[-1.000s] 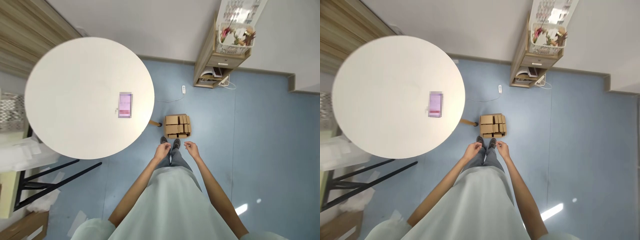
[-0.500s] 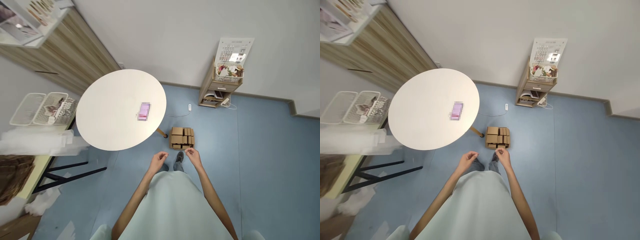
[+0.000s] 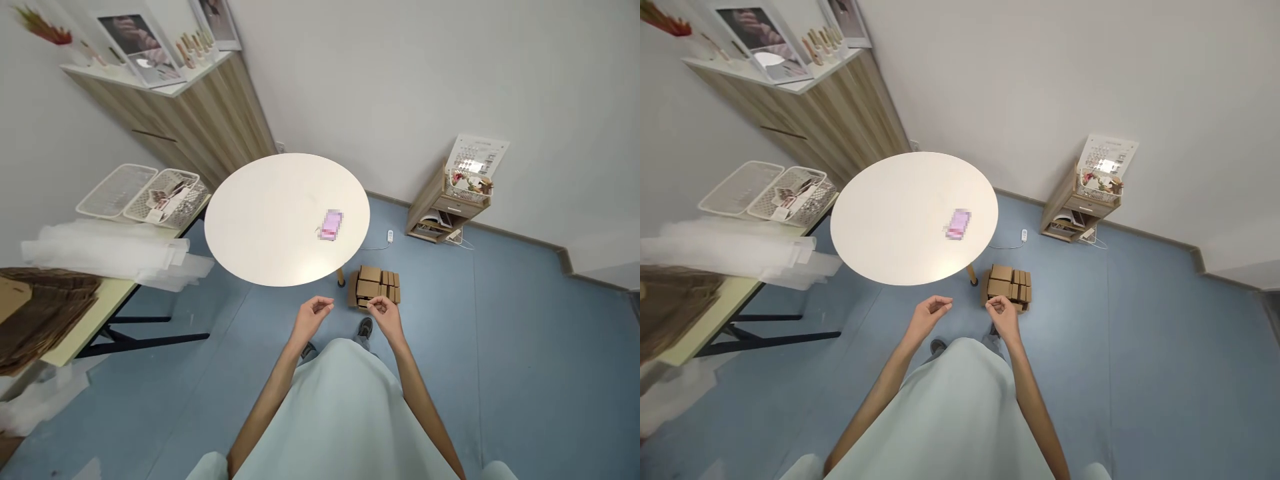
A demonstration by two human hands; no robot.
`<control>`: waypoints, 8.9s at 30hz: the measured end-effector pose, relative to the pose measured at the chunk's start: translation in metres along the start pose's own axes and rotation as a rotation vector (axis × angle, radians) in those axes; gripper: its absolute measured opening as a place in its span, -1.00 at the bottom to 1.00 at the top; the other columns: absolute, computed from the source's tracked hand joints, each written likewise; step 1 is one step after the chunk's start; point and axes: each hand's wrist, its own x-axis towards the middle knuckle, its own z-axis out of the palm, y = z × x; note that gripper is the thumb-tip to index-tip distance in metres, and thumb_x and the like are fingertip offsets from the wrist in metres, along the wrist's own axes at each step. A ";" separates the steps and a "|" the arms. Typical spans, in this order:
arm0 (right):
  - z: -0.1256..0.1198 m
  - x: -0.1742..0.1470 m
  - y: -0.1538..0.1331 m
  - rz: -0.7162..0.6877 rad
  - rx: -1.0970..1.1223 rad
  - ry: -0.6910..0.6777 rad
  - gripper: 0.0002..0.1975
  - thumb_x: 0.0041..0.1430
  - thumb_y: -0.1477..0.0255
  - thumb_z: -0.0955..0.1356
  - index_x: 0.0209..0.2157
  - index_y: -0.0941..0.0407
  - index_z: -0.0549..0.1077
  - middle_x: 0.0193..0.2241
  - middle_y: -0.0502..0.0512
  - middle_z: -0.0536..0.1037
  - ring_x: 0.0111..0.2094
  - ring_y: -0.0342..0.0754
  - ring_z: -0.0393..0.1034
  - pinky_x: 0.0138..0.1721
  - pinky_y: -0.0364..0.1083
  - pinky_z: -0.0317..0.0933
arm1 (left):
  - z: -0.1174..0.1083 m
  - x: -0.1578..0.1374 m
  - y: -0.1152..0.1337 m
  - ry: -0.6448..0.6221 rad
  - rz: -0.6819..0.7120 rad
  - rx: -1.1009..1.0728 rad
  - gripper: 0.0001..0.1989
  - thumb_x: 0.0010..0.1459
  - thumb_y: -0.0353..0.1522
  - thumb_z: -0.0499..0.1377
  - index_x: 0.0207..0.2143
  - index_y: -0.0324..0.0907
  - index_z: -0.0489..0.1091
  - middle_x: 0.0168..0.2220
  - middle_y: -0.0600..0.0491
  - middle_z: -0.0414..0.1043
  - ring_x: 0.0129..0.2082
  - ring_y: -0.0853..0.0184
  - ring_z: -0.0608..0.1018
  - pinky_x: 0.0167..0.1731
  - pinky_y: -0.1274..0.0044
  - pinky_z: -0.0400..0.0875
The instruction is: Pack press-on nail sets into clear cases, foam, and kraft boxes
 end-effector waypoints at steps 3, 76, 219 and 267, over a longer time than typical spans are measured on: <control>0.051 -0.020 -0.015 -0.045 -0.020 -0.048 -0.72 0.17 0.08 0.48 -0.31 0.01 0.55 -0.29 0.14 0.64 -0.25 0.10 0.54 -0.13 0.05 0.46 | -0.049 -0.020 -0.012 0.056 0.019 -0.030 -0.77 0.17 -0.14 0.30 -0.21 -0.06 0.56 0.02 -0.07 0.67 0.06 0.14 0.67 0.11 0.32 0.56; 0.657 0.129 -0.241 0.138 0.011 0.177 -0.67 0.12 0.07 0.54 -0.30 0.02 0.57 -0.23 0.11 0.67 -0.21 0.06 0.54 -0.06 0.09 0.43 | -0.765 0.379 -0.084 0.115 -0.143 0.922 -0.58 0.18 -0.37 0.30 0.06 -0.33 0.42 0.12 -0.38 0.47 0.02 -0.06 0.61 0.02 0.31 0.48; 0.556 0.171 -0.218 -0.047 0.114 -0.015 -0.61 0.18 -0.03 0.50 -0.30 0.02 0.64 -0.27 0.07 0.64 -0.24 0.01 0.48 -0.27 -0.04 0.35 | -0.544 0.227 0.019 -0.024 -0.011 -0.104 -0.54 -0.04 -0.02 0.53 -0.28 -0.18 0.62 -0.42 0.03 0.59 -0.47 0.31 0.58 -0.39 0.47 0.47; 0.551 0.186 -0.208 -0.119 -0.086 0.033 -0.64 0.32 0.02 0.42 -0.18 0.03 0.62 -0.14 0.09 0.65 -0.14 0.01 0.53 -0.14 0.01 0.42 | -0.545 0.226 0.035 -0.247 -0.111 -0.074 -0.53 0.06 0.06 0.43 -0.39 -0.19 0.59 -0.42 -0.02 0.58 -0.41 0.31 0.55 -0.36 0.48 0.38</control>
